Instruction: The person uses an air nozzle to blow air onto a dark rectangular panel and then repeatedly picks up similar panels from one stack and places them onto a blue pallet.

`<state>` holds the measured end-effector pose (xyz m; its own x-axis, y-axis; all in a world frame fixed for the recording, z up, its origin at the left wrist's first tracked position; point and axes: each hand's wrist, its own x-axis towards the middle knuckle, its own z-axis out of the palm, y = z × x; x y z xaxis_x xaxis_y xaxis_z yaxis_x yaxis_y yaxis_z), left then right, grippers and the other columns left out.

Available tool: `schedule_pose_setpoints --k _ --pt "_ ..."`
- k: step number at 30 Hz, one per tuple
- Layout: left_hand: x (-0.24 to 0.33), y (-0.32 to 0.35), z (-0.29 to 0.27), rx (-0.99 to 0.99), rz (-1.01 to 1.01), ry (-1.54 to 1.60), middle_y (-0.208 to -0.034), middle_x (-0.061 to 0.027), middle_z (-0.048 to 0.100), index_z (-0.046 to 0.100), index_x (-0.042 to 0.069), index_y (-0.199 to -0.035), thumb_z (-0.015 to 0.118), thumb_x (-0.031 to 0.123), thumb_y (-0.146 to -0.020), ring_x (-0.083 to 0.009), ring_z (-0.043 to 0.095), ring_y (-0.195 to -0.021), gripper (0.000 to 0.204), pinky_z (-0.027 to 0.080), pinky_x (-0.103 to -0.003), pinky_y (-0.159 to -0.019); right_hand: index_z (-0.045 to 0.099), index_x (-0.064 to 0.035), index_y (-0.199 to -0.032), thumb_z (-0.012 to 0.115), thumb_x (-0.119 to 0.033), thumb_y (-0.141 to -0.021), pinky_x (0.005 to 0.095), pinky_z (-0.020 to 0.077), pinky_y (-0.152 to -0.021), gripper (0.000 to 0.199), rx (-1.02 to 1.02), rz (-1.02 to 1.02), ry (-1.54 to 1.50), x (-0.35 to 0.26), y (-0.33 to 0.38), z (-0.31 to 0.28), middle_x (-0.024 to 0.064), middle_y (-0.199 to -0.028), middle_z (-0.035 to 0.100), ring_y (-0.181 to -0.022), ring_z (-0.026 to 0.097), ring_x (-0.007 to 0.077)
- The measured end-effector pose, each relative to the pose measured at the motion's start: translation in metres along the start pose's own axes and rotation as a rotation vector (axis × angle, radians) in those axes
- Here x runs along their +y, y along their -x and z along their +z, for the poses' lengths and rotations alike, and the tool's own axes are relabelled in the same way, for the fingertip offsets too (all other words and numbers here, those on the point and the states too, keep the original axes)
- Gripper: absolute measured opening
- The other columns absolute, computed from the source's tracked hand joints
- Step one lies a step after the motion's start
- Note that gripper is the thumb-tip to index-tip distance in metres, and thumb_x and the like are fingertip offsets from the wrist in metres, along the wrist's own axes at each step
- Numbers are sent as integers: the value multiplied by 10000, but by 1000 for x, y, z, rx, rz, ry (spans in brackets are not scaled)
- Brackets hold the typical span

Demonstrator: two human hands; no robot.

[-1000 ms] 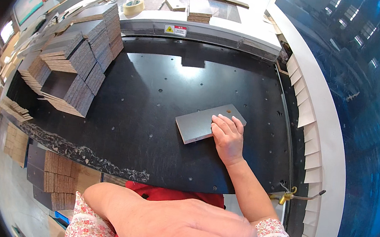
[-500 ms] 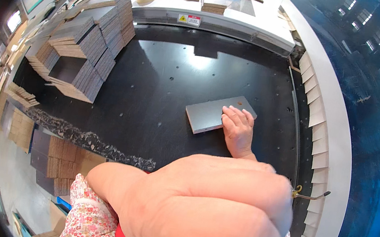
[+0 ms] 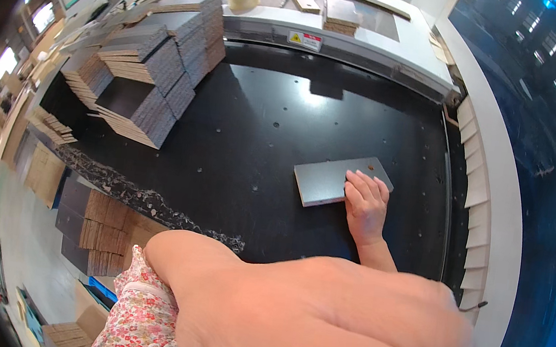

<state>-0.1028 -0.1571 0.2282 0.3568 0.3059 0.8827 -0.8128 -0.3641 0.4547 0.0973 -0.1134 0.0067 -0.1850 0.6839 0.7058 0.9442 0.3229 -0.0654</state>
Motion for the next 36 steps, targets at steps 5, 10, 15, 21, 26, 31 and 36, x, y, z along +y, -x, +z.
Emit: schedule_pose_setpoints --k 5,10,15,21,26,31,36 --pt "5 1 -2 -32 -35 -21 -1109 -162 631 574 -16 -1138 605 199 -974 -240 605 -994 272 504 -355 -854 681 -122 -921 679 -76 -824 388 393 -1038 108 -15 -8 9 2 -2 -2 -12 -1156 701 -1147 628 170" --pt "3 0 -13 -94 -96 -22 -1171 -165 628 573 -22 -1213 601 207 -974 -233 599 -1076 332 494 -351 -905 672 -113 -937 683 -66 -793 396 392 -1043 152 -21 33 -5 5 1 -12 -3 -1173 694 -1156 621 179" --pt "-4 22 -49 4 -295 -389 -1234 -168 625 572 -28 -1288 597 216 -974 -226 593 -1159 398 485 -348 -956 684 -142 -928 686 -90 -811 395 380 -1049 127 79 63 -17 3 1 6 -21 -1137 704 -1128 625 162" --pt "-98 81 -117 385 -1130 -692 -1171 -131 650 579 -5 -1299 600 341 -1007 -187 620 -1062 454 510 -310 -890 693 -170 -882 702 -118 -823 405 335 -1087 79 236 161 88 16 -2 -10 -62 -1138 700 -1145 596 154" --pt "-154 87 -144 507 -1424 75 -856 -33 643 625 58 -1033 658 393 -970 -100 596 -706 342 486 -231 -574 699 -177 -881 699 -128 -844 416 322 -1097 62 277 156 158 29 -1 -27 -61 -1161 688 -1173 580 160" --pt "-209 62 -124 527 -1323 -20 -765 3 607 631 70 -951 687 311 -959 -72 549 -599 248 385 -206 -473 697 -165 -944 703 -145 -856 451 330 -1093 91 246 278 271 47 6 -42 4 -1244 644 -1216 558 206" --pt "-271 37 -126 446 -930 -591 -725 -26 609 641 1 -915 713 272 -940 -123 531 -600 281 433 -280 -547 682 -122 -1037 698 -154 -859 500 345 -1082 182 181 404 295 45 38 -51 100 -1304 586 -1275 513 270"
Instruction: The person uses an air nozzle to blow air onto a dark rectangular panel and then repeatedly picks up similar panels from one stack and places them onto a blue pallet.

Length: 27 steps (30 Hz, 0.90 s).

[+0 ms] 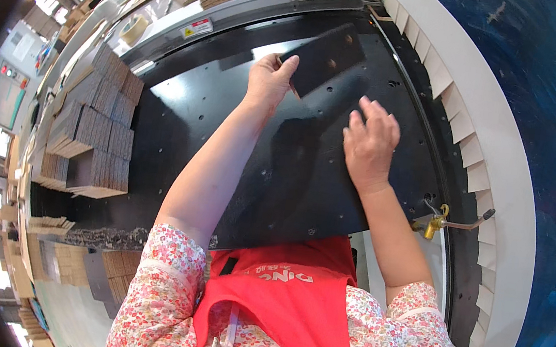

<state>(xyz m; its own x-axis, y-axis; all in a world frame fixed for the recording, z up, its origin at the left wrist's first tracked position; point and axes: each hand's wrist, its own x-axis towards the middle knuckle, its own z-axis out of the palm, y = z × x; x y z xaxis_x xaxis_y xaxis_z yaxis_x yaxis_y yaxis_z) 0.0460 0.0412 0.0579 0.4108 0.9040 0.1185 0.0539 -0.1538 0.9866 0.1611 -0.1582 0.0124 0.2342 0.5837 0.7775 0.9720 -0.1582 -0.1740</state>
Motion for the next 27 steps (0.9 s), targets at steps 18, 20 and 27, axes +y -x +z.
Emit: schedule_pose_setpoints --k 18,20,27 --pt "8 -34 34 -143 625 -1609 -997 -59 689 561 130 -1000 508 139 -941 -299 704 -884 80 567 -446 -683 706 -109 -897 660 -117 -847 426 381 -1037 69 -138 63 -190 5 7 18 -9 -917 670 -981 614 180" --pt "5 -33 31 -116 547 -1582 -1038 -52 692 589 141 -1058 516 122 -931 -288 706 -894 148 574 -429 -700 707 -110 -898 656 -119 -851 427 378 -1040 70 -136 61 -187 6 6 17 -8 -913 668 -976 615 180" --pt "-2 -30 13 -127 533 -1623 -1114 -56 703 637 170 -1160 519 137 -936 -285 706 -918 256 570 -444 -743 709 -119 -895 654 -117 -851 425 377 -1041 70 -128 61 -185 6 11 20 -9 -906 667 -951 620 178"
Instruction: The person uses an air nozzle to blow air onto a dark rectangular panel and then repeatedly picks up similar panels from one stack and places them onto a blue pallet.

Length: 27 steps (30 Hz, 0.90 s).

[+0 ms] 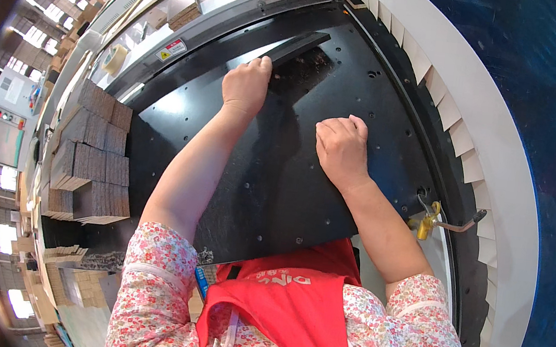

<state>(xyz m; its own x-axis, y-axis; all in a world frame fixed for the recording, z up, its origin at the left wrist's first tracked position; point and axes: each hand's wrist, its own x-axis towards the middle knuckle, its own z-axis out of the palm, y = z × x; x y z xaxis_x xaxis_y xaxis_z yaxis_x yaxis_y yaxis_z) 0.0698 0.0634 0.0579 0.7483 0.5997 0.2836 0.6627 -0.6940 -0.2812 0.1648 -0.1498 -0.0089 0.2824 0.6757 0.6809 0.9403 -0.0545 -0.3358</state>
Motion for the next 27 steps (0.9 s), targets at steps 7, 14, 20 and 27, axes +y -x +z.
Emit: schedule_pose_setpoints --k 7,14,20,27 --pt "-31 17 8 244 -417 474 -947 -121 719 696 163 -1071 606 187 -911 -324 693 -909 186 549 -440 -741 705 -119 -880 653 -127 -862 421 380 -1038 55 -4 10 1 0 -1 -1 -12 -902 669 -946 626 187" --pt "-61 54 64 241 -636 1295 -973 -100 720 624 -29 -1083 751 79 -840 -156 668 -854 295 519 -294 -774 708 -85 -942 674 -116 -858 434 415 -1013 95 -18 -1 -60 -2 7 -11 9 -934 686 -942 631 216" --pt "-67 77 68 240 -709 1397 -930 -85 728 632 -8 -999 798 67 -804 -135 668 -830 267 528 -297 -764 680 -47 -988 684 -41 -827 459 420 -1021 160 -48 -41 -128 -23 58 -71 61 -973 678 -973 638 238" --pt "-85 88 73 461 -613 1104 -874 -39 728 654 62 -985 812 108 -805 -127 666 -803 244 516 -298 -725 691 -12 -973 647 11 -817 469 431 -1011 163 0 142 48 -32 153 -153 95 -971 675 -988 649 266"
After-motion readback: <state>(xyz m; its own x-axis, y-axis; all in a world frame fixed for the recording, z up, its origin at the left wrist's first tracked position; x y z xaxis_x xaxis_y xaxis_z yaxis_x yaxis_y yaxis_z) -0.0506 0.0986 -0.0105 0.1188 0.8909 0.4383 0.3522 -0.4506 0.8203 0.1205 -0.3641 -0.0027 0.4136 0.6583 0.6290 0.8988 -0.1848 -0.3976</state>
